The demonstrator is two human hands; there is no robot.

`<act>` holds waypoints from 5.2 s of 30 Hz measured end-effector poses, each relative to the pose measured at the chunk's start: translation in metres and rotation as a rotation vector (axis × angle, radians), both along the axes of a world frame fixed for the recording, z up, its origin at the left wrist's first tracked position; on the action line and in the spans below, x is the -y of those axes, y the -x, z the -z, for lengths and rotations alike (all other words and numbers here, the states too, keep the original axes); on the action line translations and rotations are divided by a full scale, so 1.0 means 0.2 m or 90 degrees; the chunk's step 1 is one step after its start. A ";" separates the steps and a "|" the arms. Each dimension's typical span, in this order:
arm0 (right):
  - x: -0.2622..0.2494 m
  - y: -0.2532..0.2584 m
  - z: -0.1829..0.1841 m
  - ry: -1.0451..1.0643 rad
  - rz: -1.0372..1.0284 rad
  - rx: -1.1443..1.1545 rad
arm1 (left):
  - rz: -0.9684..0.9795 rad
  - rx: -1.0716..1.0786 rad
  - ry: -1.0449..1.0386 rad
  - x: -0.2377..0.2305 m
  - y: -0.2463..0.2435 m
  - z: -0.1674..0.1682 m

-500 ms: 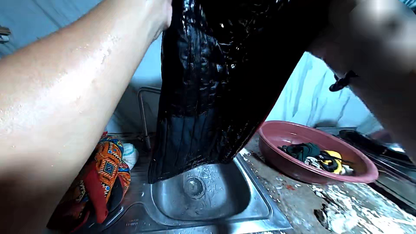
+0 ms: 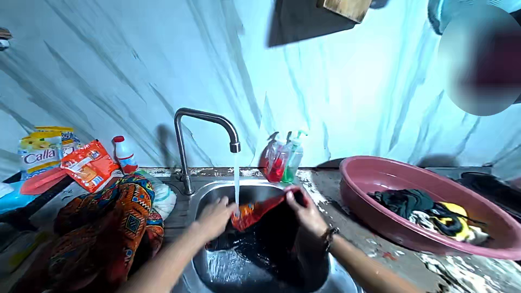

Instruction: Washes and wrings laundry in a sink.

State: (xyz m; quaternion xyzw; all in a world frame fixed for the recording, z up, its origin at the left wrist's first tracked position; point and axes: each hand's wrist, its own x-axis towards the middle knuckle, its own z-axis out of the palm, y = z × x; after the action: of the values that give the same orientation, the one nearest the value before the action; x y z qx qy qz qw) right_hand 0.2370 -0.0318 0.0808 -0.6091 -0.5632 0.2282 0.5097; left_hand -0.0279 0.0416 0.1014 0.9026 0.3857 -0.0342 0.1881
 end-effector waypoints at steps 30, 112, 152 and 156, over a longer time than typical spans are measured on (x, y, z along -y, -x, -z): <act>-0.12 0.11 0.81 0.197 -0.215 0.564 | 0.004 -0.007 0.057 -0.03 -0.29 0.83; -0.30 0.20 0.64 0.361 -0.111 0.279 | -0.302 -0.069 0.185 -0.03 -0.30 0.56; -0.10 0.36 -0.77 -0.443 0.138 -0.208 | -0.071 0.815 0.103 0.08 0.09 -0.82; -0.15 0.40 -0.76 -0.375 0.252 -0.208 | -0.093 0.823 0.089 0.08 0.04 -0.80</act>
State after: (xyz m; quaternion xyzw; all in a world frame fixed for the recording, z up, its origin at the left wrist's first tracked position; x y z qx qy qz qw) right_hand 0.1575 -0.0008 0.2328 -0.4886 -0.3877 0.0481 0.7802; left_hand -0.0351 0.0249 0.2615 0.6983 0.2521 0.5032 0.4422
